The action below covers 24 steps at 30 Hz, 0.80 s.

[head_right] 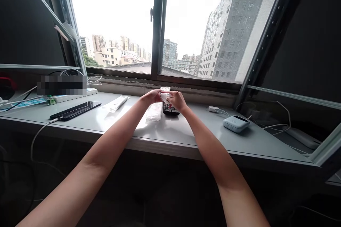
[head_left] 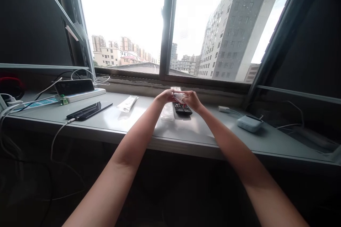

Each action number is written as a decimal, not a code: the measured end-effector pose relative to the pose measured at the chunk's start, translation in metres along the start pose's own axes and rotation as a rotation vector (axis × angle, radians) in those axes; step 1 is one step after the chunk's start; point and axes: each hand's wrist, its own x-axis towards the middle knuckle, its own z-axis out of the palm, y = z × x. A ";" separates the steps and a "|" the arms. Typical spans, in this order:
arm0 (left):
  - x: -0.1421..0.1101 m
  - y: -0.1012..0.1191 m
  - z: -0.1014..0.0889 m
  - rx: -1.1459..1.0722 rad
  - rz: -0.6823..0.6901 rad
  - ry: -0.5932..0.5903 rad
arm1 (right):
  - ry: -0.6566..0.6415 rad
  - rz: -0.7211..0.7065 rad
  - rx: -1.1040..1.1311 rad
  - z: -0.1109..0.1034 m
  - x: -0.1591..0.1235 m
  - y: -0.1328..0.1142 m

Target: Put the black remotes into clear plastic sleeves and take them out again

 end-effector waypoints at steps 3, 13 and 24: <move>0.005 0.004 -0.007 -0.050 0.016 0.139 | -0.063 -0.043 -0.098 0.002 -0.007 -0.015; -0.019 0.051 -0.097 0.265 0.127 0.583 | -0.423 -0.060 0.087 0.008 -0.010 -0.030; -0.060 0.066 -0.157 1.113 -0.210 0.346 | -0.430 -0.021 0.033 0.011 -0.012 -0.023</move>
